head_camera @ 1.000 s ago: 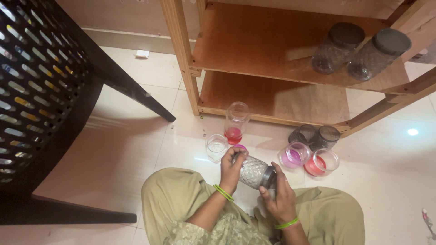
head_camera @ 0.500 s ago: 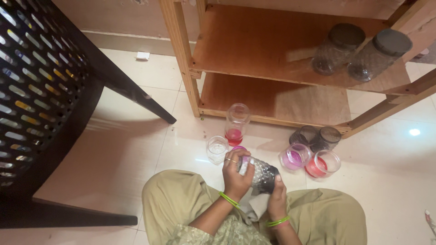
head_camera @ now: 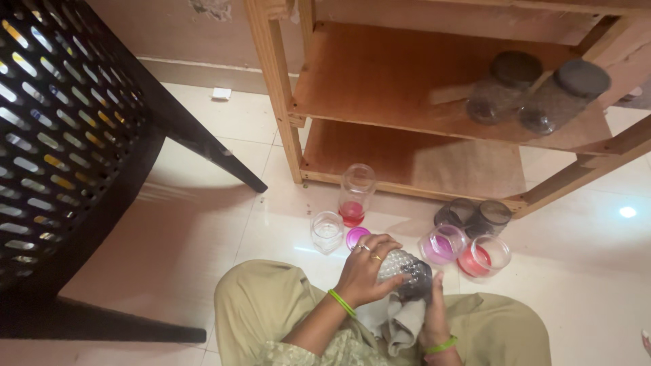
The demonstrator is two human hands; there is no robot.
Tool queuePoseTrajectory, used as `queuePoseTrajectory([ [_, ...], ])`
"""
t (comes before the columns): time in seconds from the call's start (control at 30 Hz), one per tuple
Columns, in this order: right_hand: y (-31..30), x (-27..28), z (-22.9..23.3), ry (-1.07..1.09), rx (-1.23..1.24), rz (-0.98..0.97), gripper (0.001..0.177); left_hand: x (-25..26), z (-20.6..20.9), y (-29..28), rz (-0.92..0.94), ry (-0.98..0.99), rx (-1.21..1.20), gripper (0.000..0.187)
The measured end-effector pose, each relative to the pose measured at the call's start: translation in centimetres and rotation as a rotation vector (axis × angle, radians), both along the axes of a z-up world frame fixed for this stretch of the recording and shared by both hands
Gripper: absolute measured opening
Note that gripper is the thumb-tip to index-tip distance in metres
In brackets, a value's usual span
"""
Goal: The person sits on the floor and repeatedly picks up clear plastic containers with dark lids, wipes them with a cloth, and places them on a wooden shelf. The person handles several containers one at a time, wiping the exterior before stacking them on the shelf.
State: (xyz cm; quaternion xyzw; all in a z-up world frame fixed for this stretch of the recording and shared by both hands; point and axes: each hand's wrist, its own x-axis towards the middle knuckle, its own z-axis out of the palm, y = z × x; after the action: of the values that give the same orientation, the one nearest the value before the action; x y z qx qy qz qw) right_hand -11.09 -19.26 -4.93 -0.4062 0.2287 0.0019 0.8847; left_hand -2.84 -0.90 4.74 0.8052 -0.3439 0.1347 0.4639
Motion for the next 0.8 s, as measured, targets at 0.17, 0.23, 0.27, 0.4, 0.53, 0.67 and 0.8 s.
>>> queuePoseTrajectory([
  [0.17, -3.8, -1.4, -1.1, -0.144, 0.305, 0.053, 0.091, 0.7, -0.5, 1.5, -0.187, 0.151, 0.240, 0.087],
  [0.23, -4.5, -1.5, -2.3, -0.334, 0.425, 0.114, 0.091, 0.7, -1.1, 1.6, -0.232, 0.250, 0.393, 0.092],
  [0.27, -4.8, -1.3, -3.1, -0.430, 0.485, 0.149, 0.090, 0.5, -1.4, 1.5, -0.236, 0.304, 0.481, 0.093],
  [0.4, -4.8, -0.2, -7.2, 0.006, 0.351, 0.079, 0.084, 1.8, -1.1, 1.5, -0.215, 0.085, 0.516, 0.087],
  [0.53, -5.6, 0.8, -10.4, 0.017, 0.354, 0.217, 0.082, 5.0, 1.8, 0.4, 0.058, -0.034, 0.287, 0.092],
  [0.67, -5.9, 1.6, -11.3, 0.049, 0.373, 0.205, 0.078, 9.2, 6.2, -3.8, 0.314, 0.057, -0.034, 0.098],
  [0.8, -6.3, 1.5, -11.3, 0.108, 0.353, 0.158, 0.076, 15.2, 9.7, -9.1, 0.467, -0.058, -0.165, 0.105],
])
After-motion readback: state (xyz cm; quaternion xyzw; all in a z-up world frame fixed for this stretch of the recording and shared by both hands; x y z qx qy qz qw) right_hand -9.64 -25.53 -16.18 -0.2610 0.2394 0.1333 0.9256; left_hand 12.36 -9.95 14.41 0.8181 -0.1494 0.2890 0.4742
